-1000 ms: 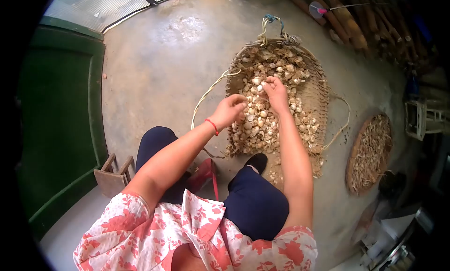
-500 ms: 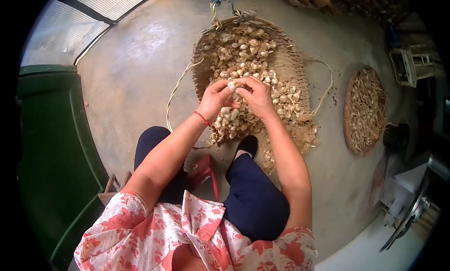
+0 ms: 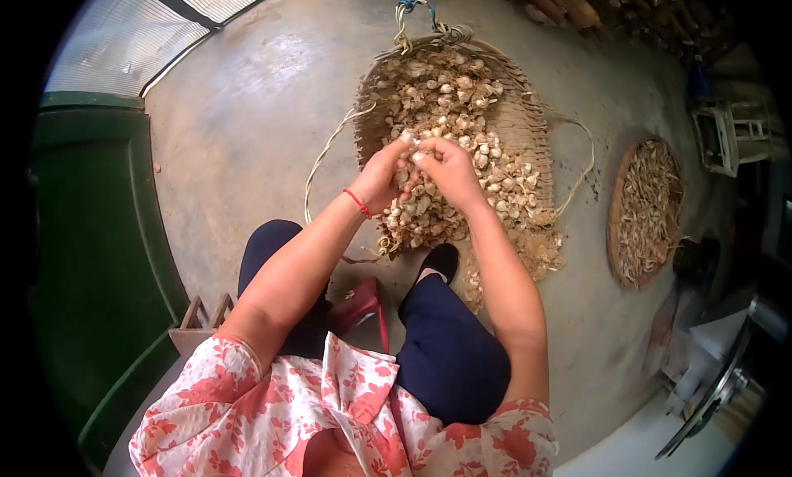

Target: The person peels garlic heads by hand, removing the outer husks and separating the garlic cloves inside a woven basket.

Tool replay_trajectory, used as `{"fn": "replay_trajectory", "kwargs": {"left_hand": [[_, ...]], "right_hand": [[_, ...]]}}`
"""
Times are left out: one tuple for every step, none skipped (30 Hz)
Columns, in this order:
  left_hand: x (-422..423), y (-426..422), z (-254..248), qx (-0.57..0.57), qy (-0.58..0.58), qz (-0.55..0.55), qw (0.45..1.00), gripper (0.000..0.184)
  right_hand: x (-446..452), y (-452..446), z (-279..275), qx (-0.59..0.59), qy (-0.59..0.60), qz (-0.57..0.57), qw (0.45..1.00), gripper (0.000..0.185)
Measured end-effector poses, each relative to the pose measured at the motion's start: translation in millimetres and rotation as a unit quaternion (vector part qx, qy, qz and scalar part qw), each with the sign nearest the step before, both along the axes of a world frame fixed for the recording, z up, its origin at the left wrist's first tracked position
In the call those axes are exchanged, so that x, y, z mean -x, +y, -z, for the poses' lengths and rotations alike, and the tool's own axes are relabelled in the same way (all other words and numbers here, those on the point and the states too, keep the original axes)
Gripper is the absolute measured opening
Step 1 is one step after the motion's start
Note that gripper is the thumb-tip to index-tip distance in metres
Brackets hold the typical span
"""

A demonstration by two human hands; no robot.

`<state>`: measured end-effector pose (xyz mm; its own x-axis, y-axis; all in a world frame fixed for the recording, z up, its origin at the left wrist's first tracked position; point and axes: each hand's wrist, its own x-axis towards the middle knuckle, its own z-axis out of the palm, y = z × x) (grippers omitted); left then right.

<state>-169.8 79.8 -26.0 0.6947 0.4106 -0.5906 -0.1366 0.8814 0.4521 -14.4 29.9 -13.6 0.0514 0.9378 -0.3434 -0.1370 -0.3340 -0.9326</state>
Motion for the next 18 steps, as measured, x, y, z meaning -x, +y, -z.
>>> {"fn": "replay_trajectory", "kwargs": {"left_hand": [[-5,-3,-10,-0.063,0.065,-0.001,0.996,0.027],[-4,-3,-5,-0.063,0.065,-0.002,0.996,0.027],[-2,-3,5,-0.042,0.046,-0.018,0.998,0.027],[-1,-3,13,-0.02,0.028,-0.035,0.999,0.027],[0,-4,21,-0.01,0.003,-0.065,0.998,0.029],[1,-3,20,-0.011,0.004,-0.066,0.998,0.029],[1,-2,19,0.038,0.012,-0.112,0.993,0.03],[1,-2,19,0.087,0.02,-0.158,0.983,0.031],[3,0,22,0.1,0.01,-0.166,0.981,0.031],[3,0,22,0.101,0.01,-0.166,0.981,0.031],[3,-1,21,0.075,0.009,-0.169,0.983,0.029],[1,-1,22,0.05,0.007,-0.171,0.984,0.027],[-1,-1,30,0.026,0.008,-0.158,0.987,0.023],[-1,-2,34,0.026,0.007,-0.157,0.987,0.023],[1,-3,32,0.042,0.005,-0.14,0.989,0.022],[2,-3,18,0.058,0.003,-0.124,0.991,0.02],[1,-2,4,0.067,0.066,-0.095,0.991,0.025],[5,-2,6,0.067,0.065,-0.094,0.991,0.025]], "right_hand": [[3,0,-5,0.018,-0.021,-0.032,0.999,0.014],[6,0,-8,0.036,-0.042,-0.063,0.996,0.014],[9,2,-9,0.041,-0.058,-0.016,0.997,0.012],[8,3,-6,0.041,-0.058,-0.017,0.997,0.012],[4,3,-1,0.028,0.008,0.065,0.997,0.011],[2,5,-3,0.014,0.074,0.146,0.986,0.011],[-4,3,-6,0.024,0.055,0.13,0.99,0.012],[-3,0,-7,0.023,0.056,0.13,0.99,0.012],[7,0,-25,0.015,-0.061,0.05,0.997,0.013],[15,-1,-34,0.007,-0.178,-0.032,0.983,0.014],[23,-3,-30,-0.068,-0.301,-0.092,0.947,0.019],[29,-5,-22,-0.158,-0.458,-0.115,0.867,0.022],[31,-6,-17,-0.158,-0.472,-0.109,0.861,0.021],[32,-7,-14,-0.158,-0.485,-0.103,0.854,0.021],[29,-7,-11,-0.158,-0.485,-0.102,0.854,0.021],[24,-6,-9,-0.166,-0.459,-0.089,0.868,0.018],[21,-5,-7,-0.173,-0.433,-0.076,0.881,0.016],[20,-6,-7,-0.174,-0.434,-0.076,0.881,0.016]]}}
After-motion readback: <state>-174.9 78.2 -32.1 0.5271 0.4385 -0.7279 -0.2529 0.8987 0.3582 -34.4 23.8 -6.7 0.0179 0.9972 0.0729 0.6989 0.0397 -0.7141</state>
